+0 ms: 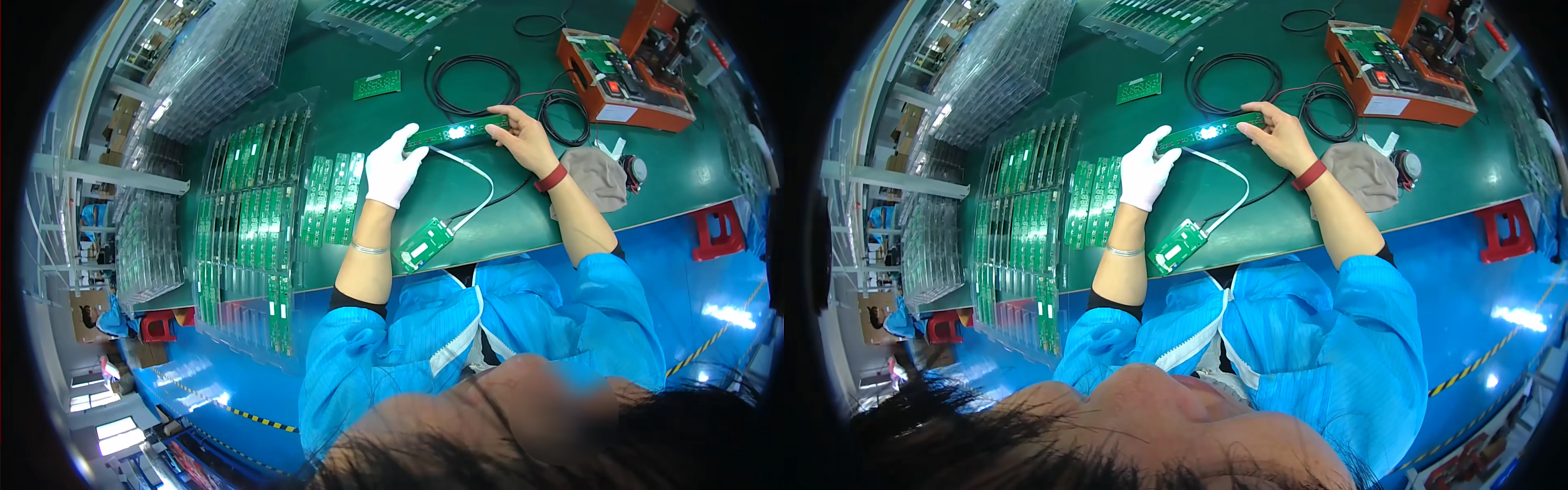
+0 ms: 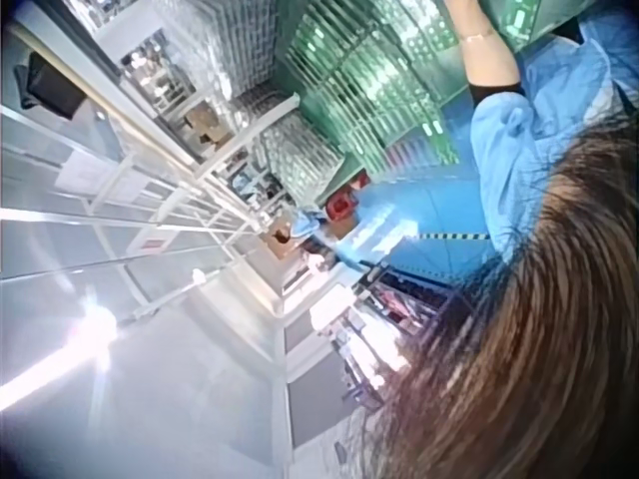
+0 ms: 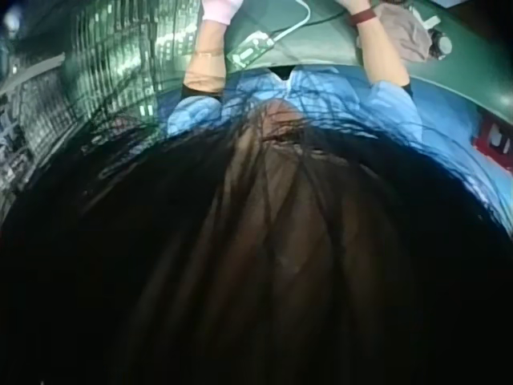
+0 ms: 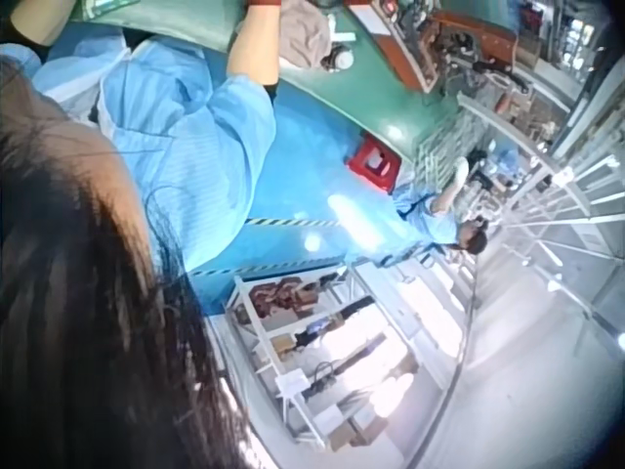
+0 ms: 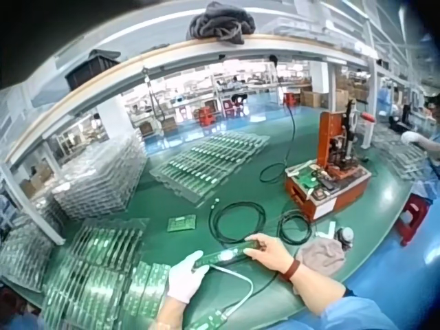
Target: Inspecting and testing LED circuit boards at a manual assembly station.
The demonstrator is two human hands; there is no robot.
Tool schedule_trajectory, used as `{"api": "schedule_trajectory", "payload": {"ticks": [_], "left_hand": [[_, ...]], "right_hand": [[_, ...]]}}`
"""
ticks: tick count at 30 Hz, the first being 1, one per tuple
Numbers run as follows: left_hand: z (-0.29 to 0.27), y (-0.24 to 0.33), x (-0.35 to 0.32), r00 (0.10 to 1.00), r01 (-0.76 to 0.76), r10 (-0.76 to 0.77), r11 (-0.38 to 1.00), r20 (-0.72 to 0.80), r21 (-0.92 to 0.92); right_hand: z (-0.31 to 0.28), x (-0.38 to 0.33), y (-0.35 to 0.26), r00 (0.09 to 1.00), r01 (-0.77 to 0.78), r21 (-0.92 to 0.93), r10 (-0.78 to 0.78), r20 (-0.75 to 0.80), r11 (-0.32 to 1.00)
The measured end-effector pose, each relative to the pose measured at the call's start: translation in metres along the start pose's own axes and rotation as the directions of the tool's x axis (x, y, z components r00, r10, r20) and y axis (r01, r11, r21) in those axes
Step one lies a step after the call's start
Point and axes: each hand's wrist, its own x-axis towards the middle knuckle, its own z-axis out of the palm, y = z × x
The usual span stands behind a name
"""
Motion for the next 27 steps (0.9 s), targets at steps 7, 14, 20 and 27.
{"api": "schedule_trajectory", "payload": {"ticks": [7, 14, 20, 27], "left_hand": [[0.005, -0.007, 0.001, 0.996, -0.066, 0.062, 0.996, -0.07, -0.064], [0.004, -0.009, -0.001, 0.999, -0.005, 0.003, 0.999, -0.032, -0.051], [0.005, -0.011, 0.001, 0.997, -0.054, 0.052, 0.998, -0.062, -0.031], [0.004, -0.012, 0.003, 0.994, -0.088, 0.086, 0.996, -0.062, -0.022]], "right_hand": [[-0.017, -0.004, -0.022, 0.975, 0.008, -0.231, -0.058, -0.212, 0.973], [-0.079, -0.039, -0.068, 0.827, 0.261, -0.511, -0.463, -0.32, 0.819], [-0.185, -0.084, -0.029, 0.916, -0.03, -0.903, -0.349, -0.196, 0.428], [-0.23, -0.115, -0.009, 0.992, -0.102, -0.871, -0.011, -0.122, 0.48]]}}
